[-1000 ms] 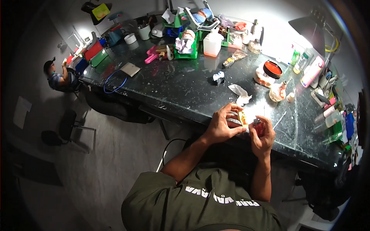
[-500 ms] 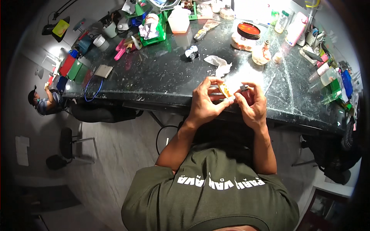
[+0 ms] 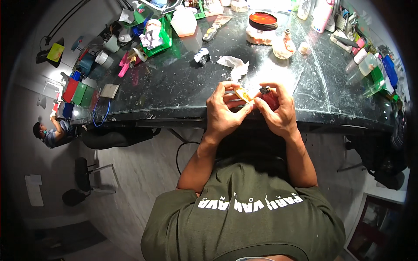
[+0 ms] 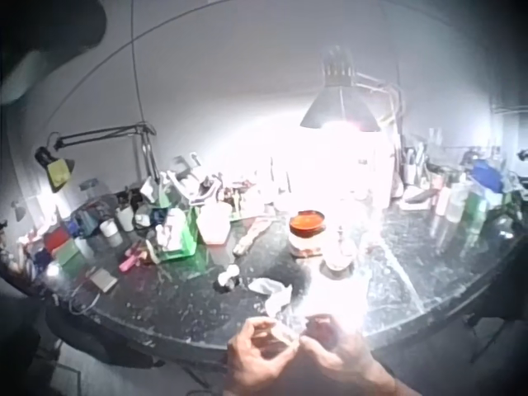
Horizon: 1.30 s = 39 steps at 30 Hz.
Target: The person heats a dental cast with a lighter and sets them down on the workbench. The person then opens and closes a jar, unscrews a drink bottle to take a drink, and caps the bottle.
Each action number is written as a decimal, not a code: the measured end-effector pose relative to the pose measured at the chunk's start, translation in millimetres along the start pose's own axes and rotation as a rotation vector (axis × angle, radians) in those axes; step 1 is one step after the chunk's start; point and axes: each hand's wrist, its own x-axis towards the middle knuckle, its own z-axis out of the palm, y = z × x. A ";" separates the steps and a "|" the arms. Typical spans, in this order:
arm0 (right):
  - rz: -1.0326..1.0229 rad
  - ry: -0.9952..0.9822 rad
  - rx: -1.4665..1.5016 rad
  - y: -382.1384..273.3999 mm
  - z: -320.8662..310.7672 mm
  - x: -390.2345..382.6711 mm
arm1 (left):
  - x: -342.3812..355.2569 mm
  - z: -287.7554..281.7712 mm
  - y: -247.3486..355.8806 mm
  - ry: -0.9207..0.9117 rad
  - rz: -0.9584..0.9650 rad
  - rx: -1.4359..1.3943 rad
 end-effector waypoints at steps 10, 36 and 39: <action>0.021 -0.012 0.059 -3.4 2.3 -1.8 | -1.3 -1.6 5.7 0.009 0.003 0.053; 0.021 0.012 0.014 2.6 1.2 -1.5 | 2.6 -5.1 4.3 -0.036 -0.073 -0.009; 0.008 0.027 0.017 3.5 0.8 -2.0 | 2.9 -7.4 4.8 -0.057 -0.099 -0.047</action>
